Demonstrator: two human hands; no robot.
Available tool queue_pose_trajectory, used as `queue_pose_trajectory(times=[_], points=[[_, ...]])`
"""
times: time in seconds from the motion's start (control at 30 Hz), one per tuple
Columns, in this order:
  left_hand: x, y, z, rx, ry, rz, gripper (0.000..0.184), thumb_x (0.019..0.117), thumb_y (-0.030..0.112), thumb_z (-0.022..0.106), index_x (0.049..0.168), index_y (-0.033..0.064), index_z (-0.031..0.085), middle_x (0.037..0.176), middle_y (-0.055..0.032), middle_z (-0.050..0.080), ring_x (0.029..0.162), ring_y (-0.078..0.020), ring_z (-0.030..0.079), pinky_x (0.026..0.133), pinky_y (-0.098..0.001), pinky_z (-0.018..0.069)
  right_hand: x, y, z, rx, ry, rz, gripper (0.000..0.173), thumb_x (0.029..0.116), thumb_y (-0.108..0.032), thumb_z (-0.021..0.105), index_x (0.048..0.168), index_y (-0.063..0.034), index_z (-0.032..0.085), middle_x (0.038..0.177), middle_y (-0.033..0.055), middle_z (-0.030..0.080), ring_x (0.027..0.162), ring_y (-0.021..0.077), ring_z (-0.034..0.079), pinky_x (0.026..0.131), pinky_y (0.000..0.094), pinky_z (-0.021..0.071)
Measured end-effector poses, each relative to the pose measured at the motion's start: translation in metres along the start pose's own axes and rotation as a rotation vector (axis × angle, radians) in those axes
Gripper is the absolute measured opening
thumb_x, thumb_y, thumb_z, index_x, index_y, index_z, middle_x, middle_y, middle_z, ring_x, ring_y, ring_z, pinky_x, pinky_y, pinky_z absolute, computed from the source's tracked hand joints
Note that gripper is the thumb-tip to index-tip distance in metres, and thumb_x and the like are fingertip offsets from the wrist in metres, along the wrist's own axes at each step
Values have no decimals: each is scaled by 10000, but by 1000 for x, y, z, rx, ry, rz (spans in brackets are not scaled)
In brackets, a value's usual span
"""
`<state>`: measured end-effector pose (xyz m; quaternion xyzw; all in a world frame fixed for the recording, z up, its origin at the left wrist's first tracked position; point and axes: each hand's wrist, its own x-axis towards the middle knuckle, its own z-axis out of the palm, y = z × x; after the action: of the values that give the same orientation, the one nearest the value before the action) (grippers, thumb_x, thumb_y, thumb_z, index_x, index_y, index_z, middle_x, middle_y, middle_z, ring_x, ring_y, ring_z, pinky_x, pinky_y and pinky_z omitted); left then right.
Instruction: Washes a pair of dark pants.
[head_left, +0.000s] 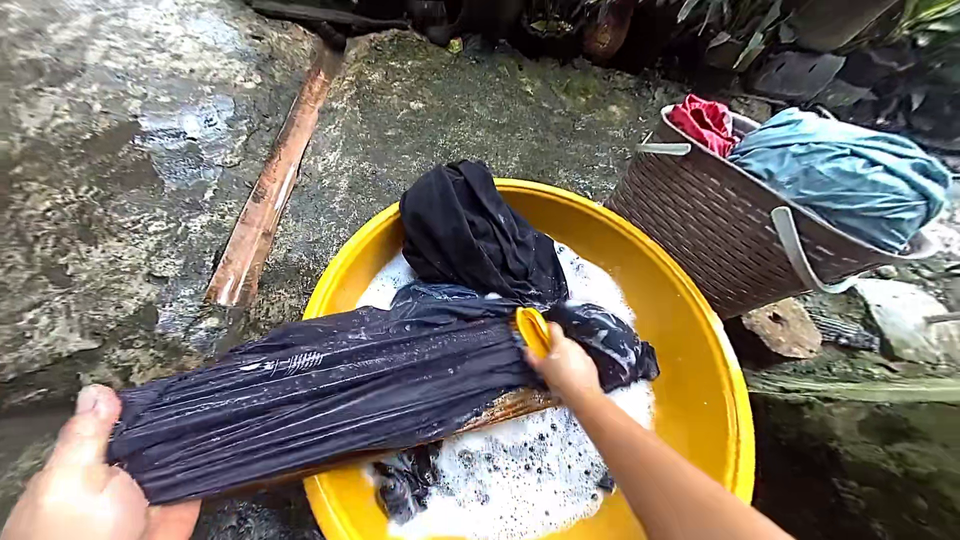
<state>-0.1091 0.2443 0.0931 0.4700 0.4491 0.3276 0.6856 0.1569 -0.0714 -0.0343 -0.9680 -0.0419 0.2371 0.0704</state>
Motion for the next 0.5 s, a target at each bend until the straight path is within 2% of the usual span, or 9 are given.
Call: queue_pose_trajectory(times=[0.07,0.17,0.2,0.27,0.3,0.33,0.37,0.43,0.5], points=[[6,-4,-4,-99,-43,19,461,1129,366,108,1218,154,508,1045,29,693,1016,-87,697,924,-334,594,8,28,-17,-32,58,23,691,918,-436,752,1467,-96,508,1287,284,631,1148,481,646,929,671,515],[9,-10,-21,-185,-270,67,512,1093,440,96,1208,205,537,1120,40,696,1086,-112,678,935,-371,583,-7,46,-30,323,242,-28,638,896,-314,790,1413,-18,561,1311,284,603,1168,454,619,973,674,478],[7,-10,-23,-163,-387,99,487,1075,527,215,1239,225,561,1162,43,701,1107,-125,679,919,-381,591,-16,50,-26,489,251,-27,591,907,-276,774,1384,6,569,1254,271,629,1128,414,629,960,644,482],[1,-1,-17,-98,-573,80,533,904,636,630,1281,262,575,1183,38,688,1084,-175,691,844,-445,611,-29,58,1,700,137,-13,520,930,-279,737,1340,5,590,1120,231,678,973,321,674,864,547,546],[-4,6,-9,-95,-632,41,616,822,592,758,1293,243,571,1174,8,688,1076,-224,698,837,-513,615,-33,63,18,723,54,-5,537,923,-300,726,1342,7,589,1181,240,664,1022,326,674,897,539,551],[-7,11,-2,-97,-685,11,663,785,536,823,1304,212,569,1180,-26,687,1084,-270,699,859,-568,604,-38,66,33,713,-2,9,572,920,-327,717,1363,9,581,1310,256,616,1141,348,644,979,552,524],[-10,15,3,-87,-733,15,684,748,533,855,1283,205,585,1161,-27,694,1061,-260,703,867,-537,603,-42,67,44,691,3,28,568,928,-348,705,1358,2,584,1340,246,601,1182,346,623,1009,552,499],[-13,18,7,-67,-835,88,640,716,590,847,1226,266,637,1134,52,703,1058,-131,680,919,-361,566,-46,68,46,643,102,72,511,932,-362,724,1276,7,641,1213,237,662,1103,358,654,963,575,505],[-20,27,5,-93,-888,118,559,746,506,854,1208,248,673,1179,26,707,1142,-127,658,997,-371,536,-46,76,29,631,194,87,450,936,-349,728,1197,14,673,1015,216,707,934,342,689,858,580,533]])
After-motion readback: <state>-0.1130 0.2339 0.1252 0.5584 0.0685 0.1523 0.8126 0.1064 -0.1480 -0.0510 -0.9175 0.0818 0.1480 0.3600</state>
